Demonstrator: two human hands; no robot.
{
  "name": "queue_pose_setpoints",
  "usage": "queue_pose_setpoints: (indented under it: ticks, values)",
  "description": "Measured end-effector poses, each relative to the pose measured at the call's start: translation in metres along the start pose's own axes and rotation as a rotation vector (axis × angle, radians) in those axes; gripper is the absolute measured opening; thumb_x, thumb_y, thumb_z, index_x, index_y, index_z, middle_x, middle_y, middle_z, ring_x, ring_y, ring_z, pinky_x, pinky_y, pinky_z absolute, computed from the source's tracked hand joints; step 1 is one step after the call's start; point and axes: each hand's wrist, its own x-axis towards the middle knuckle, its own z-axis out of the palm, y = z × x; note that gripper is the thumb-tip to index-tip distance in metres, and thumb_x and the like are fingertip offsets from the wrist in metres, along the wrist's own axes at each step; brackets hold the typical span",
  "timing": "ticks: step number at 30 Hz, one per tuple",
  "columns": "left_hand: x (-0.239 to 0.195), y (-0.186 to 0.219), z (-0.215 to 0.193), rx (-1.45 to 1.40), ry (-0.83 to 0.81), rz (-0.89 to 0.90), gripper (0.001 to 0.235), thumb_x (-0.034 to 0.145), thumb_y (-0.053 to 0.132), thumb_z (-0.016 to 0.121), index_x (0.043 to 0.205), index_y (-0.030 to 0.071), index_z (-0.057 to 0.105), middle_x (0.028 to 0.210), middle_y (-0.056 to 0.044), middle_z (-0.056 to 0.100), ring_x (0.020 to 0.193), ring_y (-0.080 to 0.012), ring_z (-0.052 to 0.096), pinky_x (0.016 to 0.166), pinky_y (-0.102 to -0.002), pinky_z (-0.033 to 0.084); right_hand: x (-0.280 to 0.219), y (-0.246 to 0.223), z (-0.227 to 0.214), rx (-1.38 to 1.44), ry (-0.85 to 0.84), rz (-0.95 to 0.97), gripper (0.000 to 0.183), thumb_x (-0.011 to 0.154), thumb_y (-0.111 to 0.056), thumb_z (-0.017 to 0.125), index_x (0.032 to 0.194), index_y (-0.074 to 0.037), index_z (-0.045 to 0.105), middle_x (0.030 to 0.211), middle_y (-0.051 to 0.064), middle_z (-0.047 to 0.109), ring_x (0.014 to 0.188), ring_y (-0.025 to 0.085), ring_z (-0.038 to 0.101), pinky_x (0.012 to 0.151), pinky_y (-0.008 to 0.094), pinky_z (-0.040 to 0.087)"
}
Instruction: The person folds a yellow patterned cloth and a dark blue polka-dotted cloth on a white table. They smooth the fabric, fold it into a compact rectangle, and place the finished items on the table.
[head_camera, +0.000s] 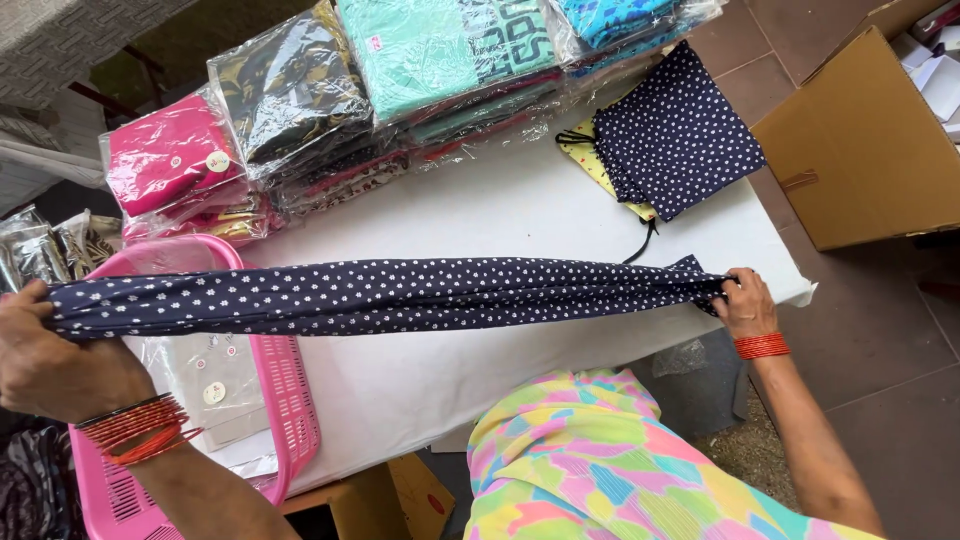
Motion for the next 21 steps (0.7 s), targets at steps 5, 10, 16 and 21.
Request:
queue_pose_setpoints:
  ticks: [5, 10, 16, 21]
  values:
    - [0.011, 0.004, -0.008, -0.098, -0.067, -0.006, 0.023, 0.092, -0.005, 0.062, 0.115, 0.000, 0.061, 0.111, -0.010, 0.069, 0.099, -0.0256, 0.070, 0.089, -0.039, 0.055, -0.007, -0.002, 0.046, 0.057, 0.027, 0.119, 0.017, 0.080, -0.006, 0.078, 0.094, 0.002, 0.074, 0.131, 0.018, 0.063, 0.112, 0.032, 0.064, 0.092, 0.040, 0.059]
    - [0.013, -0.006, 0.006, -0.148, -0.090, 0.001, 0.030, 0.092, -0.007, 0.061, 0.122, -0.001, 0.062, 0.116, -0.013, 0.070, 0.105, -0.0260, 0.073, 0.093, -0.037, 0.058, -0.010, 0.005, 0.051, 0.186, 0.079, 0.140, 0.024, 0.083, -0.008, 0.077, 0.105, 0.003, 0.075, 0.126, 0.016, 0.065, 0.111, 0.033, 0.063, 0.094, 0.043, 0.057]
    - [0.013, -0.011, 0.020, -0.025, -0.186, -0.083, 0.021, 0.092, -0.005, 0.063, 0.112, 0.003, 0.065, 0.107, -0.010, 0.070, 0.097, -0.0259, 0.073, 0.085, -0.040, 0.056, -0.010, 0.031, 0.030, 0.252, 0.180, 0.187, 0.018, 0.086, -0.012, 0.076, 0.103, -0.003, 0.077, 0.119, 0.011, 0.069, 0.115, 0.031, 0.061, 0.101, 0.042, 0.053]
    - [-0.022, -0.043, 0.054, 0.261, -0.302, -0.110, 0.016, 0.087, 0.002, 0.072, 0.095, 0.015, 0.070, 0.096, -0.004, 0.072, 0.088, -0.0256, 0.072, 0.071, -0.044, 0.054, -0.016, 0.056, -0.034, 0.338, 0.290, 0.321, 0.015, 0.091, -0.008, 0.078, 0.106, -0.004, 0.078, 0.114, 0.009, 0.075, 0.093, 0.025, 0.068, 0.084, 0.037, 0.057]
